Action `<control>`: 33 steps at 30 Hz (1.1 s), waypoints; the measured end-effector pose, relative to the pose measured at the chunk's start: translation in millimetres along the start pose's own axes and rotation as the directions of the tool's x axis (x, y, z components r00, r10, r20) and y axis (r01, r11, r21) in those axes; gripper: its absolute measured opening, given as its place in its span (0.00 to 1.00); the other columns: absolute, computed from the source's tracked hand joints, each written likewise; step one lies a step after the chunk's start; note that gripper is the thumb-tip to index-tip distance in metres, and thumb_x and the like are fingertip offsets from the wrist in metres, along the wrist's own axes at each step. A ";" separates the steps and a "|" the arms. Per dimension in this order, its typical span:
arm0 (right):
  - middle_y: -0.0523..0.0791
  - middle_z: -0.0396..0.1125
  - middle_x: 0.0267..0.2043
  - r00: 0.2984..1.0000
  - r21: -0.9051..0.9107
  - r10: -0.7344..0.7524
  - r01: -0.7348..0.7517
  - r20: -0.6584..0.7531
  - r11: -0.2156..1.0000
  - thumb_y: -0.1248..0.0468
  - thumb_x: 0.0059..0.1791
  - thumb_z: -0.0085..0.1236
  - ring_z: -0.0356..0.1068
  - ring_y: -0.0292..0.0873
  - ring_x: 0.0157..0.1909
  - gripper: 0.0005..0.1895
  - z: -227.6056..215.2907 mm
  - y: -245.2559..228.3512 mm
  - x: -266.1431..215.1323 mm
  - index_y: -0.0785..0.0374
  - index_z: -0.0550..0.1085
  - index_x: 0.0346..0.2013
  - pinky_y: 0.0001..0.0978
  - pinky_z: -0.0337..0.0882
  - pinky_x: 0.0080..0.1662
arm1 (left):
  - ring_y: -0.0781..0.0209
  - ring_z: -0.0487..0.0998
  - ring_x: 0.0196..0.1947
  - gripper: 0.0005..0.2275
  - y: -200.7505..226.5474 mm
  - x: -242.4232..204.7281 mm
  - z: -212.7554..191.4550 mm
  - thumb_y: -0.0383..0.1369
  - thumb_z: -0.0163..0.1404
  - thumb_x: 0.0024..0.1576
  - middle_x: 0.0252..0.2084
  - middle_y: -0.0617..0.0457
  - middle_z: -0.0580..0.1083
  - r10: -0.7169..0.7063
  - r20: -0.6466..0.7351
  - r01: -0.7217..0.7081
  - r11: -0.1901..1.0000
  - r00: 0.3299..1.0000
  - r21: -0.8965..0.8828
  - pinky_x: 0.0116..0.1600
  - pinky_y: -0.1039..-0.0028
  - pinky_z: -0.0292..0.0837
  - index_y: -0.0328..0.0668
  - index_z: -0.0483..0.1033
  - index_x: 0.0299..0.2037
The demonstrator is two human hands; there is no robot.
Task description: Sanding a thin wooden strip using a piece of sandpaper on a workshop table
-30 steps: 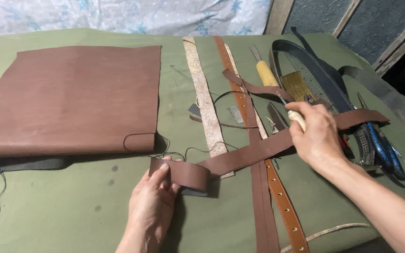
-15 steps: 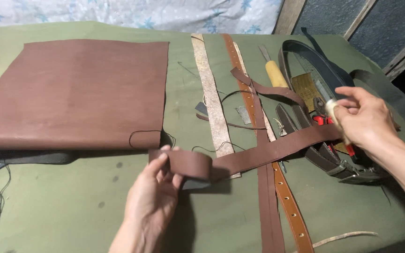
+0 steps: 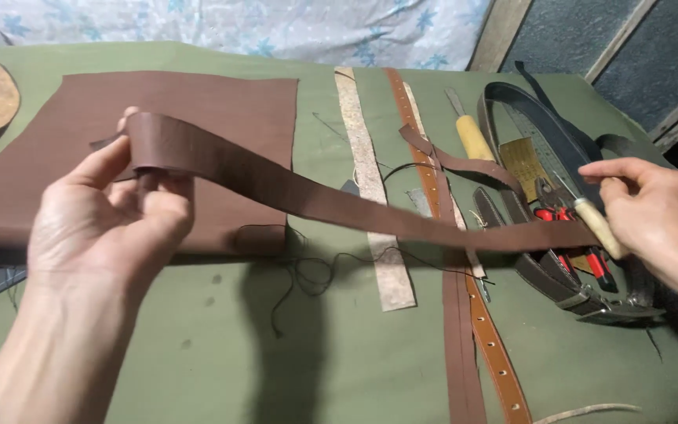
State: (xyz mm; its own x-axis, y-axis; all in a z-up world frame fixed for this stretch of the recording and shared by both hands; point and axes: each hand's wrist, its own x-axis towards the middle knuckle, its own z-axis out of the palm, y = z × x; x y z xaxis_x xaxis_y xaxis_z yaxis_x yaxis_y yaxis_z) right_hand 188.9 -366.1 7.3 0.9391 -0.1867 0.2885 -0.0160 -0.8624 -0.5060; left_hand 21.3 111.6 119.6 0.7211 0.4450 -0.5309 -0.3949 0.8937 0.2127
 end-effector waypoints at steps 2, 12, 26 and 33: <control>0.43 0.77 0.43 0.996 -0.117 0.013 -0.003 0.085 0.993 0.61 0.54 0.47 0.73 0.48 0.39 0.16 2.5 -17.6 14.3 0.42 0.82 0.49 0.39 0.68 0.44 | 0.64 0.86 0.41 0.10 1.6 -3.5 -6.5 0.20 0.51 0.58 0.42 0.51 0.84 0.034 -0.051 -0.032 0.999 0.998 0.041 0.51 0.76 0.86 0.38 0.79 0.47; 0.42 0.63 0.70 0.829 -0.417 0.206 0.036 0.520 0.908 0.47 0.53 0.46 0.62 0.54 0.70 0.23 48.0 -64.6 54.4 0.35 0.72 0.64 0.41 0.61 0.66 | 0.67 0.80 0.49 0.09 -8.7 59.8 -117.9 0.29 0.48 0.59 0.49 0.60 0.78 0.046 -0.232 0.057 0.907 0.972 0.418 0.54 0.73 0.80 0.55 0.78 0.46; 0.58 0.68 0.65 0.909 -0.534 0.008 0.238 0.417 0.812 0.52 0.49 0.57 0.68 0.68 0.63 0.34 103.0 -12.2 88.3 0.51 0.65 0.70 0.55 0.69 0.60 | 0.56 0.80 0.49 0.10 -22.4 53.8 -125.4 0.27 0.48 0.60 0.49 0.49 0.77 0.075 -0.172 -0.005 0.926 0.982 0.376 0.57 0.65 0.81 0.49 0.76 0.50; 0.67 0.73 0.52 0.958 -0.468 0.069 0.072 0.277 0.881 0.67 0.56 0.47 0.73 0.71 0.51 0.25 70.3 -58.6 51.2 0.69 0.65 0.69 0.60 0.74 0.52 | 0.55 0.82 0.50 0.10 -25.9 55.3 -128.0 0.27 0.47 0.61 0.50 0.48 0.79 0.109 -0.161 -0.036 0.916 0.981 0.400 0.57 0.63 0.81 0.49 0.75 0.51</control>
State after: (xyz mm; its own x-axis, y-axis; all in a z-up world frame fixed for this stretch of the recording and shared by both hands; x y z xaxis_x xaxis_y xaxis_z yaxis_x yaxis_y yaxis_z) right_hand 262.0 -292.0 -5.4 0.9940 -0.1080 0.0160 -0.1072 -0.9932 -0.0448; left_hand -1.4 105.8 -20.2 0.5730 0.5249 -0.6294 -0.1600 0.8249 0.5422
